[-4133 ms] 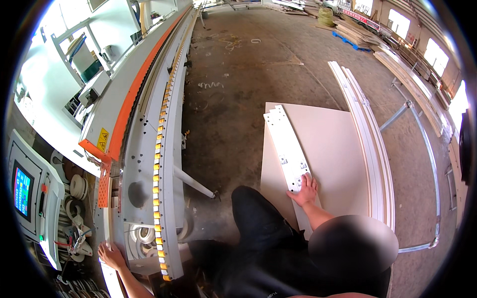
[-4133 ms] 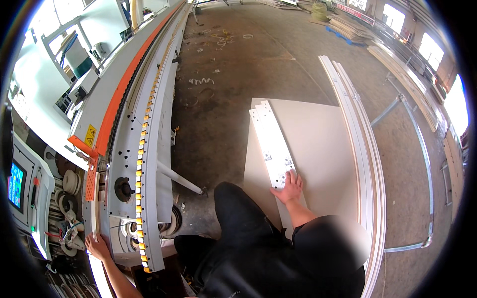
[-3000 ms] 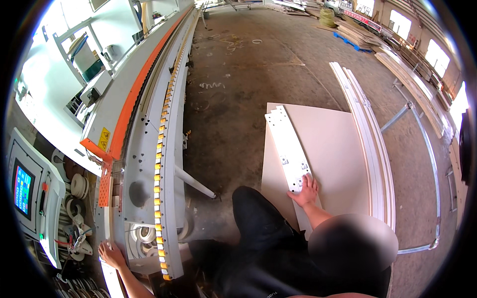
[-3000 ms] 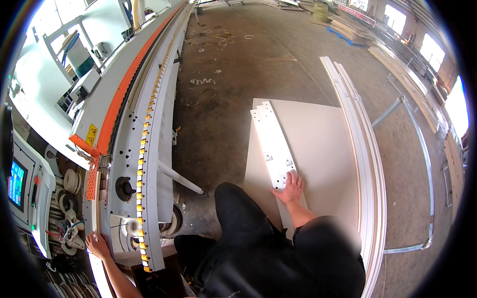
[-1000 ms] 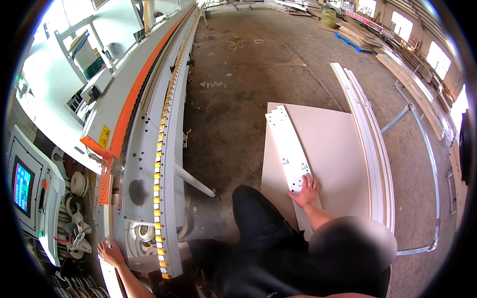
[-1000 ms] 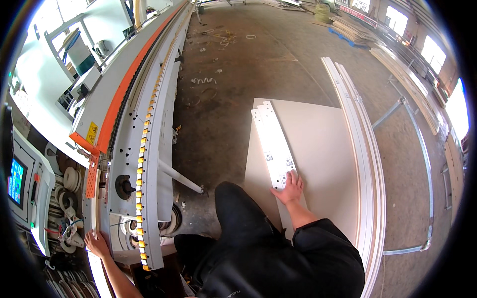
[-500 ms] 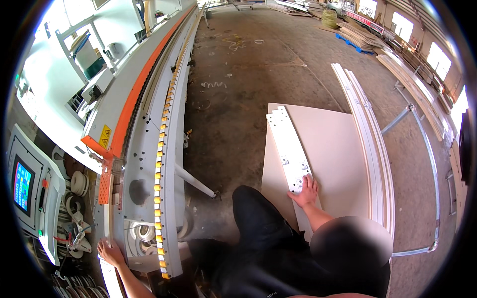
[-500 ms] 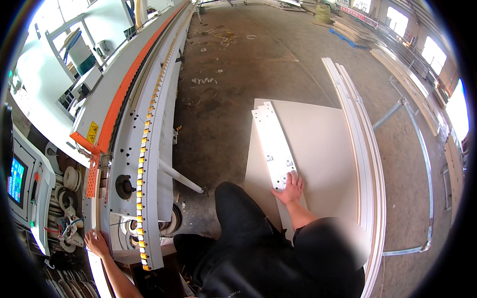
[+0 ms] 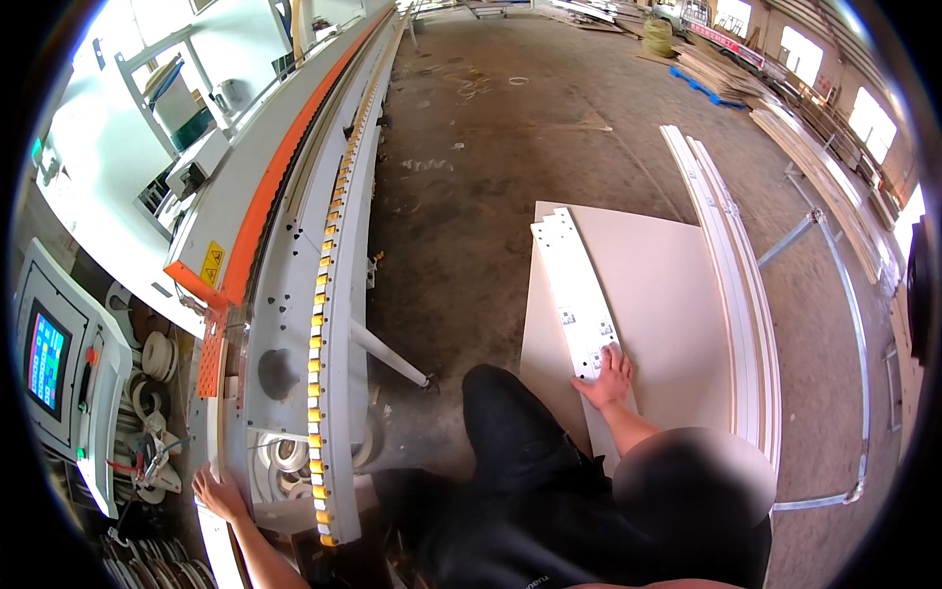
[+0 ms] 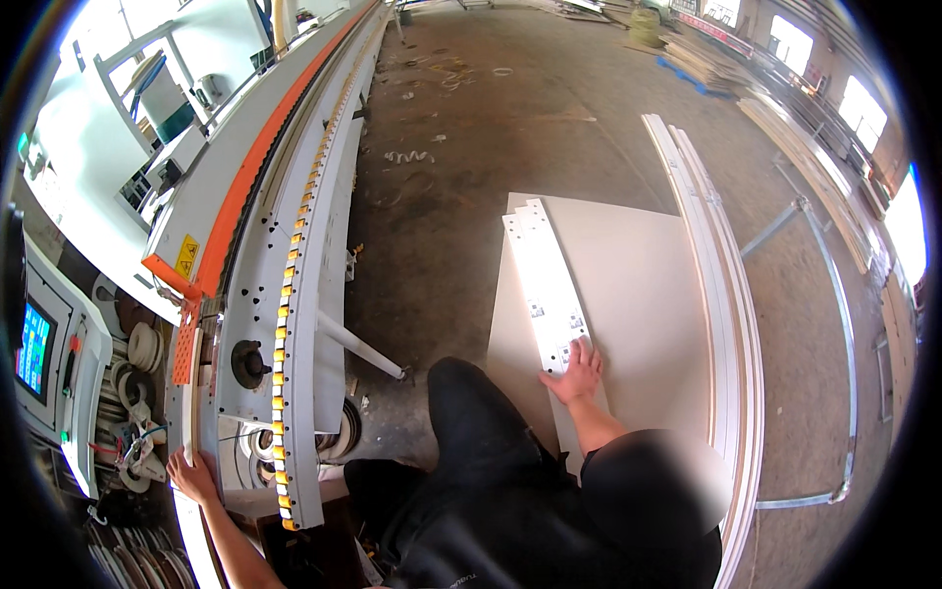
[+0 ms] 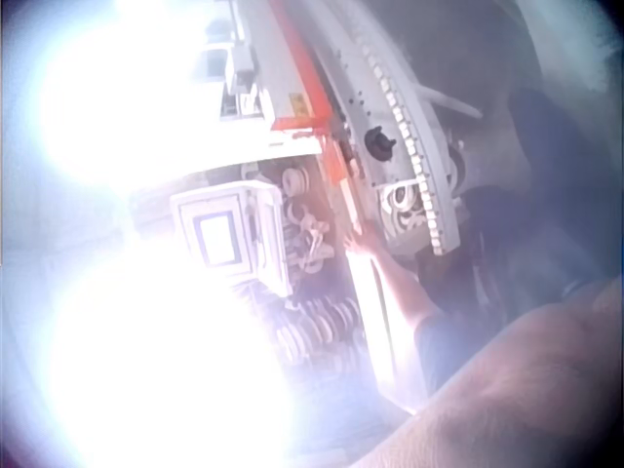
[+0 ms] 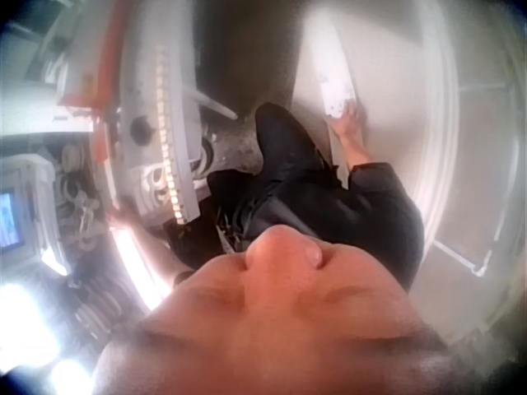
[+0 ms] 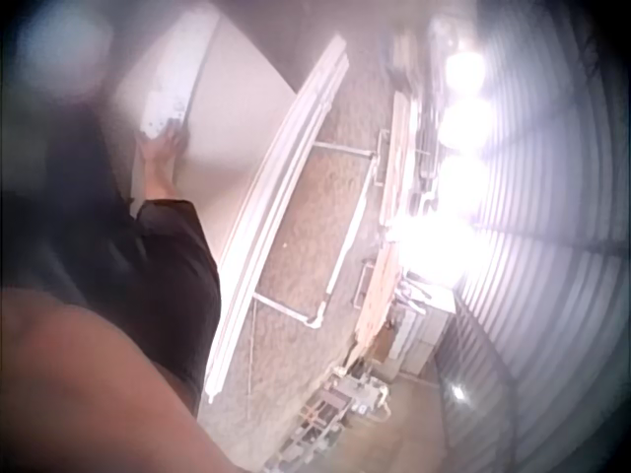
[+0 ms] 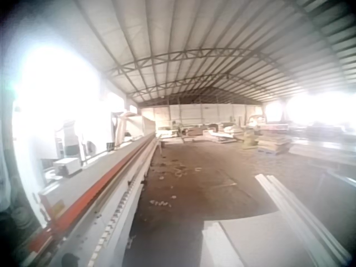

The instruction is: The person repeatedly picks up long, white rectangular panels from a stack and feeds them into a large industrial machine. The person handles the panels one at a time, placing them onto the machine's conveyor belt and guiding them through the processing area.

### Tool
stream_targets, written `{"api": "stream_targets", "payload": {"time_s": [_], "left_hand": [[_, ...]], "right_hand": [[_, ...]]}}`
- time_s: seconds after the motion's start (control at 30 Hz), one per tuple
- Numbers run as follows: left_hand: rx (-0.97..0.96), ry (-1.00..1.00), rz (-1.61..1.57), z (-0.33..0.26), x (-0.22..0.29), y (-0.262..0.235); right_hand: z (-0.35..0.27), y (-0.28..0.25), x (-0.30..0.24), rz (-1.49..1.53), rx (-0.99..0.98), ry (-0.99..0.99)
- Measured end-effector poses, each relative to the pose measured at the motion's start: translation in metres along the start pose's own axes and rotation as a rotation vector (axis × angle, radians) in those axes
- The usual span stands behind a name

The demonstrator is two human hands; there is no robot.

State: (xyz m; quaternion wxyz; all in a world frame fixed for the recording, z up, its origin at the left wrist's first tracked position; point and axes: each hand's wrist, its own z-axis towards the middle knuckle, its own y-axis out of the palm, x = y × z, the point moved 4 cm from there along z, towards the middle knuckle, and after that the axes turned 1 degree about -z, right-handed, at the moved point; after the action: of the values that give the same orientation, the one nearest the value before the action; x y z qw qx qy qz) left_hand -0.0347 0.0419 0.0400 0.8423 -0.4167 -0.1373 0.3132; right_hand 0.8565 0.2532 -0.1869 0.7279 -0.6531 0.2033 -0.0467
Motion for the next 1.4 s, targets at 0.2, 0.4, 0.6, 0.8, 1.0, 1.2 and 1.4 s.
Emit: {"api": "stream_targets", "payload": {"time_s": [0.2, 0.4, 0.6, 0.8, 1.0, 1.2, 1.4], "left_hand": [[0.002, 0.004, -0.013, 0.0, 0.001, 0.0], [-0.003, -0.012, -0.014, -0.001, 0.004, -0.003], [0.03, -0.009, -0.037, 0.001, 0.012, -0.009], [-0.044, -0.043, -0.028, 0.002, 0.007, -0.009], [-0.073, -0.051, -0.027, 0.002, 0.008, -0.008], [0.021, -0.011, -0.049, 0.003, 0.017, -0.012], [-0.085, -0.052, -0.012, 0.003, -0.005, 0.004]], "right_hand": [[-0.001, 0.0, 0.001, 0.011, -0.013, 0.006], [-0.001, -0.003, -0.001, 0.008, -0.013, 0.004], [-0.001, -0.002, 0.0, -0.006, -0.003, 0.005], [-0.001, -0.004, 0.0, 0.012, -0.003, -0.012], [-0.001, -0.004, 0.0, 0.008, 0.005, -0.014], [-0.001, -0.003, 0.003, 0.0, -0.029, 0.013], [0.001, 0.002, 0.002, -0.012, -0.03, 0.018]]}}
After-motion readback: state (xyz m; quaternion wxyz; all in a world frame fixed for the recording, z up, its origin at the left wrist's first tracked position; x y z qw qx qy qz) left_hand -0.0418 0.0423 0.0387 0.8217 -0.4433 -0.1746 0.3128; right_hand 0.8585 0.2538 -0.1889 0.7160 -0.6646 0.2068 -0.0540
